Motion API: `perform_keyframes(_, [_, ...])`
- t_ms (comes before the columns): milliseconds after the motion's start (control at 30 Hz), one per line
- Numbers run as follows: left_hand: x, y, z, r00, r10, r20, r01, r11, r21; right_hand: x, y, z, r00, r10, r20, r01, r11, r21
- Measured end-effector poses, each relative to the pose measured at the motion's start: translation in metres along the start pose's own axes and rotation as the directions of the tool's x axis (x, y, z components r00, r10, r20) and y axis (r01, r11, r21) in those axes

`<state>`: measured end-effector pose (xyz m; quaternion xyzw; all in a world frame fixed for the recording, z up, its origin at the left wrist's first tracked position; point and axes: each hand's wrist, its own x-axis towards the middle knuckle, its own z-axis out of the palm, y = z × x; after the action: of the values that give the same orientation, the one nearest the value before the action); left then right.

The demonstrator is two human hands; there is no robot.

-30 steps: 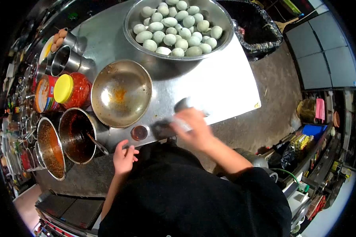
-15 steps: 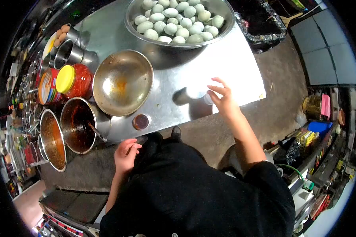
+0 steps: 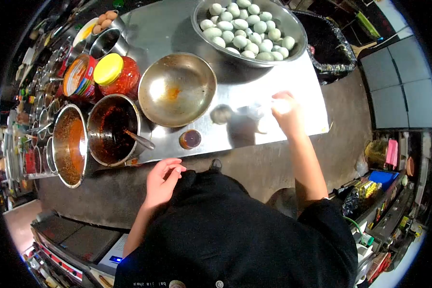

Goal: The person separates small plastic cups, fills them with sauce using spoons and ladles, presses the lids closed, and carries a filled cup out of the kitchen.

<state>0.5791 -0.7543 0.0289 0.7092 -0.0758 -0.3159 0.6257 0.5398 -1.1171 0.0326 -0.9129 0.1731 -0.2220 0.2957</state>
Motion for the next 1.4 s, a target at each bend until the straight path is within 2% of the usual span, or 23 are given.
perform_keyframes(133, [0.000,-0.004,-0.021,0.998,-0.007,0.065,0.004,0.999,0.040,-0.003,0.016,0.003,0.999,0.027,-0.021,-0.028,0.997,-0.066])
perform_keyframes(233, [-0.004,-0.010,-0.041,0.997,0.024,0.075,-0.026,0.999,0.019,-0.003,0.006,0.003,0.969,0.239,-0.067,-0.239,0.971,0.009])
perform_keyframes(267, [-0.006,-0.011,-0.048,0.996,0.044,0.078,-0.045,0.999,0.012,-0.002,0.010,0.007,0.970,0.234,-0.070,-0.234,0.972,0.008])
perform_keyframes(333, [-0.008,-0.012,-0.060,0.995,0.037,0.096,-0.039,0.999,0.017,0.000,0.022,0.016,0.973,0.142,-0.179,-0.162,0.982,-0.099])
perform_keyframes(367, [-0.008,-0.012,-0.065,0.993,0.026,0.113,-0.029,0.999,0.025,0.001,0.014,0.018,0.963,0.121,-0.241,-0.146,0.985,-0.088])
perform_keyframes(500, [-0.010,-0.001,-0.070,0.992,0.019,0.122,-0.021,1.000,0.017,0.004,-0.008,0.016,0.949,0.100,-0.298,-0.139,0.984,-0.111])
perform_keyframes(600, [-0.009,0.000,-0.069,0.987,0.054,0.151,-0.060,0.998,0.033,0.005,-0.008,0.019,0.968,0.004,-0.252,-0.050,0.983,-0.176])
perform_keyframes(700, [-0.008,-0.001,-0.064,0.982,0.104,0.160,-0.108,0.994,0.014,0.004,-0.009,0.023,0.977,0.081,-0.198,-0.100,0.991,-0.085])
perform_keyframes(800, [-0.006,0.004,-0.057,0.981,0.069,0.180,-0.078,0.996,0.042,0.006,-0.019,0.029,0.980,-0.001,-0.199,-0.010,0.999,-0.054])
perform_keyframes(900, [-0.004,0.009,-0.048,0.980,0.080,0.181,-0.088,0.996,0.035,0.007,-0.055,0.019,0.998,0.032,0.061,-0.038,0.994,0.103])
perform_keyframes(933, [-0.003,0.015,-0.047,0.967,0.052,0.250,-0.052,0.999,-0.007,0.003,-0.072,0.018,0.987,0.001,0.162,-0.035,0.977,0.211])
perform_keyframes(967, [-0.004,0.021,-0.045,0.950,0.025,0.312,-0.011,0.999,-0.046,-0.003,-0.092,0.016,0.938,-0.057,0.342,-0.038,0.964,0.265])
perform_keyframes(1000, [-0.004,0.029,-0.043,0.960,0.016,0.281,-0.004,0.999,-0.042,-0.006,-0.124,0.011,0.854,-0.299,0.426,0.171,0.934,0.312])
perform_keyframes(1033, [-0.004,0.039,-0.040,0.908,-0.038,0.416,0.219,0.891,-0.397,-0.012,-0.147,0.010,0.729,-0.365,0.579,0.175,0.917,0.358])
perform_keyframes(1067, [-0.004,0.045,-0.040,0.841,-0.012,0.541,0.431,0.620,-0.656,-0.017,-0.167,0.014,0.593,-0.502,0.630,0.279,0.862,0.424])
perform_keyframes(1133, [-0.003,0.031,-0.044,0.815,0.084,0.573,0.367,0.690,-0.624,-0.028,-0.189,0.028,0.499,-0.630,0.595,0.402,0.777,0.485])
perform_keyframes(1167, [-0.008,0.026,-0.047,0.850,0.033,0.526,0.330,0.745,-0.580,-0.027,-0.196,0.032,0.493,-0.644,0.585,0.426,0.765,0.483])
perform_keyframes(1200, [-0.011,0.024,-0.054,0.863,0.033,0.503,0.316,0.742,-0.591,-0.025,-0.201,0.034,0.490,-0.655,0.576,0.452,0.756,0.474])
perform_keyframes(1267, [-0.016,0.023,-0.070,0.769,0.166,0.617,0.317,0.740,-0.593,-0.018,-0.213,0.035,0.469,-0.692,0.548,0.498,0.720,0.483])
perform_keyframes(1300, [-0.021,0.025,-0.079,0.761,0.061,0.645,0.379,0.766,-0.519,-0.016,-0.218,0.037,0.465,-0.715,0.522,0.536,0.697,0.477])
perform_keyframes(1333, [-0.027,0.028,-0.078,0.769,0.066,0.635,0.373,0.761,-0.531,-0.016,-0.223,0.041,0.452,-0.721,0.526,0.539,0.690,0.482])
perform_keyframes(1400, [-0.042,0.045,-0.074,0.896,0.105,0.431,0.235,0.711,-0.662,-0.018,-0.237,0.052,0.328,-0.795,0.510,0.593,0.594,0.544])
